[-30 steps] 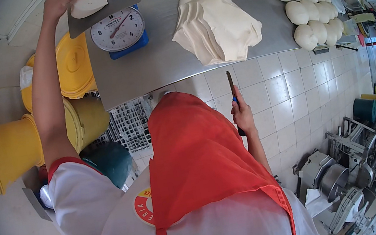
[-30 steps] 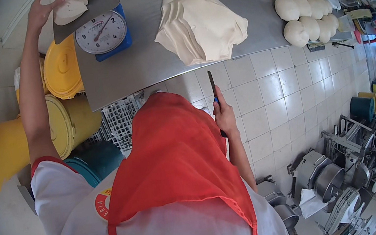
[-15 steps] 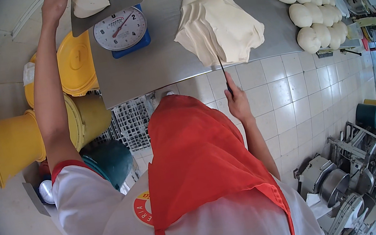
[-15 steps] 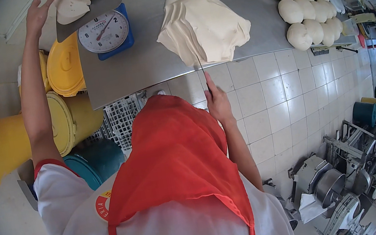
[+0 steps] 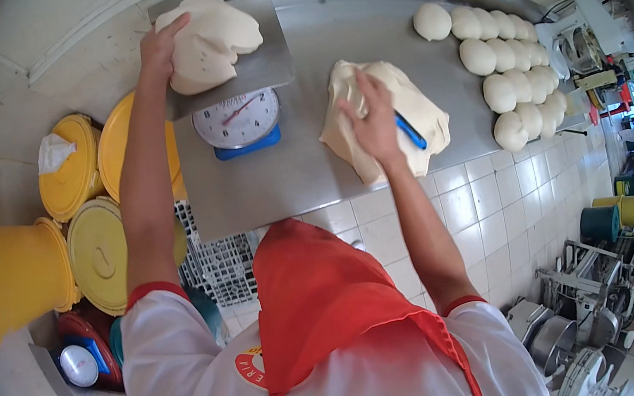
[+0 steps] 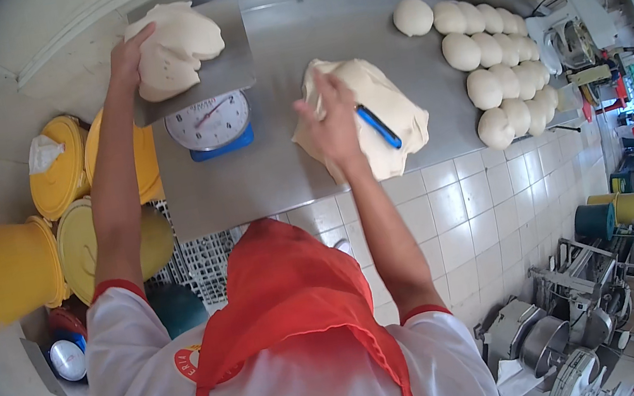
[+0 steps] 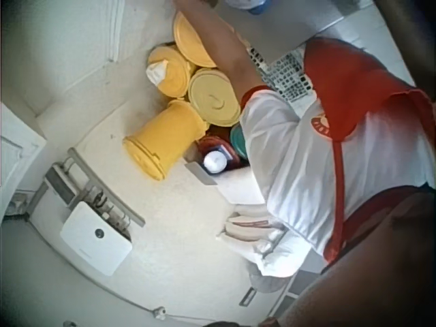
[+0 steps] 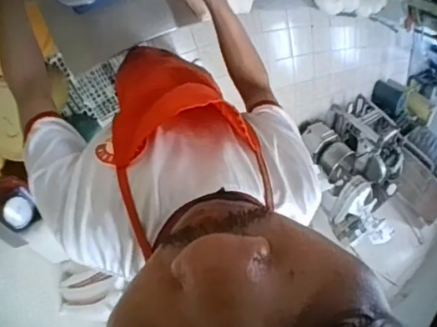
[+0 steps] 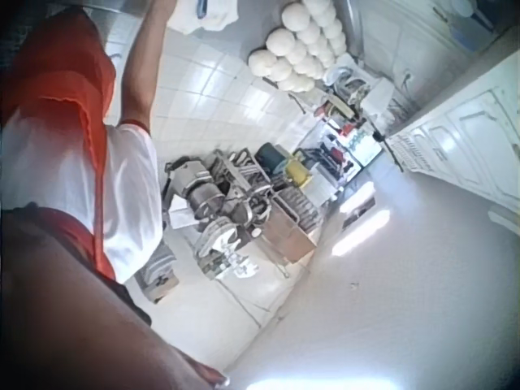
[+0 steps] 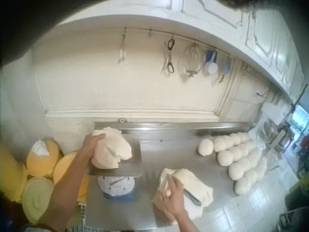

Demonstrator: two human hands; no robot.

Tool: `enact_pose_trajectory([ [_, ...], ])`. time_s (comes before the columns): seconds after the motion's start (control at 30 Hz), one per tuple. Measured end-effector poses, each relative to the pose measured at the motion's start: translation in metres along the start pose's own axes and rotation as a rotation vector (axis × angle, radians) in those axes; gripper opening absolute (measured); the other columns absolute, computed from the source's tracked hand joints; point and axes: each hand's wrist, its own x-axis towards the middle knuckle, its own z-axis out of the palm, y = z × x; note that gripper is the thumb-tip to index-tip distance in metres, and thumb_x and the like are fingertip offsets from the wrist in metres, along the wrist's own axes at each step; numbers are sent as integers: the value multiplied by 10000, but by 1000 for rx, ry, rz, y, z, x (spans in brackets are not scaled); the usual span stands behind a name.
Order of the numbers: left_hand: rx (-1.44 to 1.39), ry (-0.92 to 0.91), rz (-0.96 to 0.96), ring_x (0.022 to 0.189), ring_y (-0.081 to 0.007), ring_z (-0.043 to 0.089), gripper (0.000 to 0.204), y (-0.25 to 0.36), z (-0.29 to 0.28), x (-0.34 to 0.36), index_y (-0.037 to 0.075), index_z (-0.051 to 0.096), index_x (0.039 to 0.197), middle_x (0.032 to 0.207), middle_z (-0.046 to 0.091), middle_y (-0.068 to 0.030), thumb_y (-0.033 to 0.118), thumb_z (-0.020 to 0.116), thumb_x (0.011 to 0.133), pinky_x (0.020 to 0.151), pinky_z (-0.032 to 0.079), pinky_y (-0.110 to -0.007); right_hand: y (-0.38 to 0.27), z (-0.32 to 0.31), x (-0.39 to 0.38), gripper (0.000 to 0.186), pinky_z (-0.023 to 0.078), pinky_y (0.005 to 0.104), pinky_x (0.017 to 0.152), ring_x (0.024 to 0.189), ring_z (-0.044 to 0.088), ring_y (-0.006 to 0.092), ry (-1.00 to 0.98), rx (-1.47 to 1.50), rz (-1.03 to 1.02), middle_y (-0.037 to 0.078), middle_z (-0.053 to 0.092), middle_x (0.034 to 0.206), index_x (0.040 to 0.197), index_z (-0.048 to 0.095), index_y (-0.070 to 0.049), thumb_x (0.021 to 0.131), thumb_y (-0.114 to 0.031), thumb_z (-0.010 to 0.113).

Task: The person cuts portions from a large mass of dough using a knife, weighs the portions on a scale, and rolls them into balls by hand before placing them on a counter.

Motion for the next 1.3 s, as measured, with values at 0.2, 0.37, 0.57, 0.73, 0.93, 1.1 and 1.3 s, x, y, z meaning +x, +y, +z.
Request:
enact_pose_trajectory([
  [0.2,-149,-513,313,949,-221,709,539,47,19,-74,-9,647,1201,1074,727,-132,244,857,775,849,565,-335,-148,-22,83,956,403,457,1107,1338,453,420,51,237,-332,257,439,1461,1501,442,-85,718,-421,876],
  [0.37,-305,-873,382,1163,-264,640,818,57,90,-116,-18,490,1401,1264,652,-202,278,878,744,1027,475,-346,-140,-43,86,535,568,379,876,1009,692,269,-207,1063,179,138,698,1121,1225,592,21,765,-84,843],
  [0.57,510,-236,522,1498,-399,248,1140,21,151,-244,3,76,1597,1611,256,-274,460,798,842,1210,243,-491,-73,-83,-11,385,586,396,891,977,707,259,365,1312,437,150,702,1113,1211,593,41,846,16,712],
  [0.73,-526,-511,-122,1391,-353,464,879,-45,224,-337,21,243,1568,1551,406,-197,672,398,999,1142,409,-452,-49,-120,-94,650,478,477,1080,1241,597,335,184,1748,479,179,604,1351,1414,478,9,872,-210,762],
  [0.93,-625,-802,-510,1203,-251,634,731,-81,320,-320,23,538,1389,1336,622,-163,636,471,997,999,543,-438,55,-178,-141,789,437,439,1123,1328,532,287,180,1480,302,172,524,1460,1548,320,-47,934,-331,728],
  [1.1,-359,-797,-474,1104,-256,686,788,-55,353,-357,-34,567,1331,1267,655,-174,661,530,961,917,581,-418,80,-245,-179,813,469,401,1070,1245,573,238,496,862,321,154,573,1377,1558,333,-76,895,-265,764],
  [1.3,-216,-1597,-227,1009,-226,699,811,-71,401,-373,-28,573,1284,1169,690,-137,690,586,908,876,576,-347,125,-264,-234,779,522,431,1029,1205,622,302,29,1565,338,162,585,1368,1457,459,-70,823,-361,806],
])
